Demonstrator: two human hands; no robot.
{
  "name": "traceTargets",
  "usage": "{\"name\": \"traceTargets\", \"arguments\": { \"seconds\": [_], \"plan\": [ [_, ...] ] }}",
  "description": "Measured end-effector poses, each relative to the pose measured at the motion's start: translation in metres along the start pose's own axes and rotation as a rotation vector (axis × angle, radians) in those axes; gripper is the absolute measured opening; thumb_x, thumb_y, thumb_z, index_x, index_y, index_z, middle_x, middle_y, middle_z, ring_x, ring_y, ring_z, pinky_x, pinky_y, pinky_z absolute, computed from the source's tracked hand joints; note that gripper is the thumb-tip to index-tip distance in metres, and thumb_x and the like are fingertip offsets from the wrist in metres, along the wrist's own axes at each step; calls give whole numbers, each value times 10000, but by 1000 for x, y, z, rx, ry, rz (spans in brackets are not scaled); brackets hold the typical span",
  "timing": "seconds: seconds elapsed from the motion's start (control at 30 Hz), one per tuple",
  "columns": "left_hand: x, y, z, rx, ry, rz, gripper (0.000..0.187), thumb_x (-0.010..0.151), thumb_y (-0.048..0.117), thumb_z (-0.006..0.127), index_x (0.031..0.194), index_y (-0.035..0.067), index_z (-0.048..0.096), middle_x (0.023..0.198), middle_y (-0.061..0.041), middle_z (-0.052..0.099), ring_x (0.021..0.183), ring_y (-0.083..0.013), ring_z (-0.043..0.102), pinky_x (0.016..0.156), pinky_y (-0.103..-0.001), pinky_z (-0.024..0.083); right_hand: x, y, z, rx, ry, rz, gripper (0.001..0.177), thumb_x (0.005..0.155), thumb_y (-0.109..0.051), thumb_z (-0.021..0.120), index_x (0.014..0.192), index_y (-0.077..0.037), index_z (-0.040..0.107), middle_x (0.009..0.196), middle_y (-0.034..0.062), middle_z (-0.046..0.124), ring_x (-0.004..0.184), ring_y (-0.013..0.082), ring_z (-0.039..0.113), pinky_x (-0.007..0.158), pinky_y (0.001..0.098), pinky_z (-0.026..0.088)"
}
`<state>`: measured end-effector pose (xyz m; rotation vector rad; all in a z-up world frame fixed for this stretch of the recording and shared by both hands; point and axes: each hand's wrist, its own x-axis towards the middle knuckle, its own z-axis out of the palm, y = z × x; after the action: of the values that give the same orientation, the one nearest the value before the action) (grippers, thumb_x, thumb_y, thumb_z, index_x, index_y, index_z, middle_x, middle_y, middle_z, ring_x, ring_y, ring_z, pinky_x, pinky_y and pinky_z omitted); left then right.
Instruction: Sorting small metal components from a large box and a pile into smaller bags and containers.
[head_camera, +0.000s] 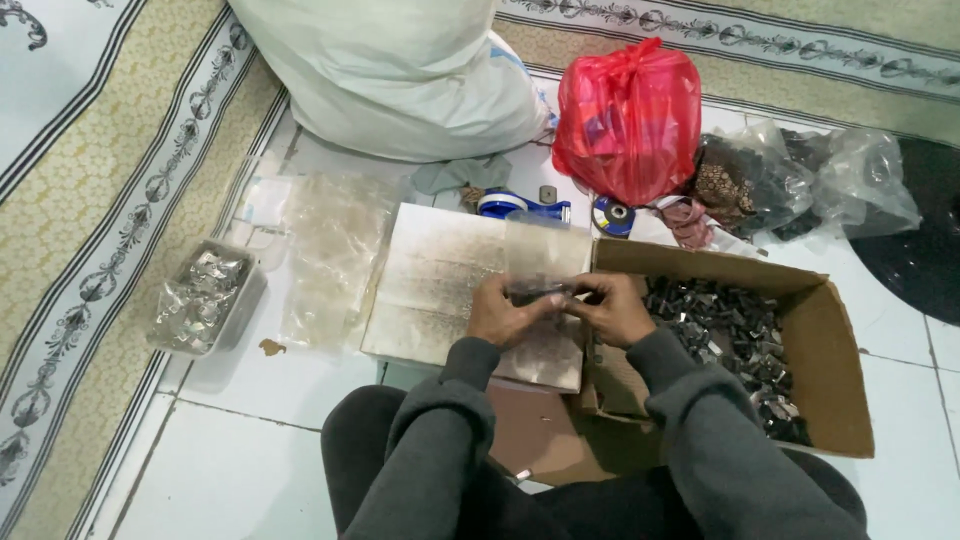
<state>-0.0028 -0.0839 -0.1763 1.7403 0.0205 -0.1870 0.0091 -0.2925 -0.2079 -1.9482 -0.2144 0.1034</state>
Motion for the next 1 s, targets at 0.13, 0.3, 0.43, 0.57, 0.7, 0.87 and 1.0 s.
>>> {"name": "traceTargets", "arguments": {
  "seconds": [0.13,0.3,0.43,0.57,0.7,0.87,1.0],
  "plan": [
    [7,-21,-9,-70,-71,67,418,732,200,901,1090,37,761,1018,-200,780,1081,-391,734,918,-528,577,-3,8,5,57,123,19,134,894,-132,858,989,-48,816,857,146,803,854,177,742,613,295,586],
    [13,-27,-6,-35,29,88,115,838,242,893,876,155,827,817,-102,798,945,-298,779,842,-413,601,1,-17,12,97,150,-79,196,855,-140,889,1024,-64,822,995,172,797,875,253,749,652,376,613],
    [23,-4,-10,-91,92,109,104,859,262,880,864,167,837,795,-87,799,937,-205,769,815,-351,591,26,3,6,69,200,-108,97,932,-110,827,1020,-69,824,961,182,786,930,267,740,666,378,619],
    [43,5,-17,-81,164,324,50,865,134,855,905,133,825,806,-130,791,916,-298,771,734,-411,622,41,-31,4,40,209,-196,103,943,-95,800,1041,-68,815,1003,190,783,968,326,751,708,423,623],
    [56,-25,-22,85,167,539,182,847,32,794,940,181,840,953,-122,808,984,-376,756,723,-468,653,39,-30,11,89,229,-372,94,932,5,753,1007,-21,803,1012,200,786,999,294,736,809,447,604],
    [17,-61,-26,327,67,655,360,724,-46,649,972,134,837,967,-97,793,1026,-364,727,876,-452,628,2,-23,19,-100,201,-482,147,857,22,791,959,-71,842,970,159,788,884,334,760,713,421,630],
    [-9,-68,-31,646,-101,543,360,828,-1,590,1048,170,818,1003,-90,768,1047,-334,704,897,-386,620,-20,12,24,-260,101,-609,188,962,-135,647,976,-85,827,932,133,748,840,353,730,700,414,613]
  ]
}}
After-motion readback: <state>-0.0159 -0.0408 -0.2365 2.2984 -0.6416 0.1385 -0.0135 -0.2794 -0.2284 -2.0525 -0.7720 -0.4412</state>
